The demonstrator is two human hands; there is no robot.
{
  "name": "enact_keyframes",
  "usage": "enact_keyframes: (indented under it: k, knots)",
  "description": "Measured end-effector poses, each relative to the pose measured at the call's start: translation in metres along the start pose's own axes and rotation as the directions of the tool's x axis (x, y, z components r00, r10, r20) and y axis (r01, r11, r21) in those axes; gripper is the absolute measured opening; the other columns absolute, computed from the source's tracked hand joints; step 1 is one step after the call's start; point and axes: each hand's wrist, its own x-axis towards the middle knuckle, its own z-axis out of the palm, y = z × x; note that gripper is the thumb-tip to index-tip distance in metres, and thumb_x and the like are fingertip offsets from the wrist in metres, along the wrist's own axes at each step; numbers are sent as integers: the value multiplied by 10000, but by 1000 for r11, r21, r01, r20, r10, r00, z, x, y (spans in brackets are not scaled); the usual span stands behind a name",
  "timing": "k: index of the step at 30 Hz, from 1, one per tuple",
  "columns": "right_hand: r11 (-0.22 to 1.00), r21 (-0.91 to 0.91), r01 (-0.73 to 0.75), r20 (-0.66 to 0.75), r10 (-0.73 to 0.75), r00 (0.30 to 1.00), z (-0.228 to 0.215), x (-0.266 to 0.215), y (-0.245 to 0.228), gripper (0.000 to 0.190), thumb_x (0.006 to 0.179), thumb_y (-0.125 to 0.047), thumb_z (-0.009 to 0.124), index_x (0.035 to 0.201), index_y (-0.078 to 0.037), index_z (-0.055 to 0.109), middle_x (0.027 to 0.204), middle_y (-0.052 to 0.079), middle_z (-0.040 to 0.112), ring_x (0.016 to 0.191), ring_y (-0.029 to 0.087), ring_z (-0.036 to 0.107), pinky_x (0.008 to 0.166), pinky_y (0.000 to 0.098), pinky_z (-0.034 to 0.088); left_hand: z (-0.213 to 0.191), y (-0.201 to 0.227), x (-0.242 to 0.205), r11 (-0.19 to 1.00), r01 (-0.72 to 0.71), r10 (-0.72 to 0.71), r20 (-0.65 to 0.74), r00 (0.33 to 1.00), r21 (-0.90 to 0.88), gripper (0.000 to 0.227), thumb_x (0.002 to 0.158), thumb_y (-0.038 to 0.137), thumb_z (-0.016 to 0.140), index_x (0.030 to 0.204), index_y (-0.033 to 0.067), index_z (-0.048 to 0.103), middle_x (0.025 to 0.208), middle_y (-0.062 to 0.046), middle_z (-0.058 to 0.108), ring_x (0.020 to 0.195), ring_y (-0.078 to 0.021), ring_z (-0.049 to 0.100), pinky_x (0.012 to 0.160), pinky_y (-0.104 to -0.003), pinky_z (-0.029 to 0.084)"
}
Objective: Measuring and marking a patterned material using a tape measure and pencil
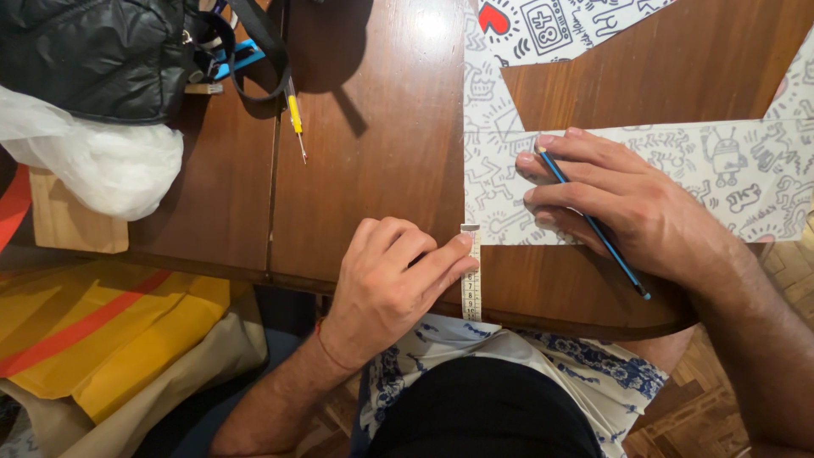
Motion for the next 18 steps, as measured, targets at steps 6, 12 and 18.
enact_keyframes:
  k: [6, 12, 18]
  knots:
    - [1000, 3, -5, 2, 5, 1000, 0, -1, 1, 167, 968, -83, 654, 1127, -33, 655, 1327, 121, 696, 1322, 357, 594, 1203, 536, 434, 0, -1, -1, 999, -31, 32, -9, 999, 42, 159, 999, 245, 811, 1094, 133, 750, 791, 14, 491, 792, -206, 498, 674, -353, 380]
    - [1000, 0, -9, 2, 9, 1000, 0, -1, 1, 155, 979, -82, 639, 1121, -21, 654, 1314, 131, 701, 1319, 374, 595, 1200, 548, 433, 0, -2, -1, 997, -54, 55, -13, 998, 59, 170, 995, 248, 825, 1096, 135, 750, 797, 17, 505, 804, -204, 513, 690, -349, 402]
    - [1000, -2, 0, 1, 0, 1000, 1, -1, 2, 156, 978, -74, 642, 1124, -25, 658, 1311, 125, 701, 1319, 371, 593, 1200, 540, 436, 0, -2, -2, 996, -67, 68, -7, 998, 66, 189, 1000, 245, 822, 1119, 123, 742, 807, 4, 518, 811, -215, 520, 681, -362, 404]
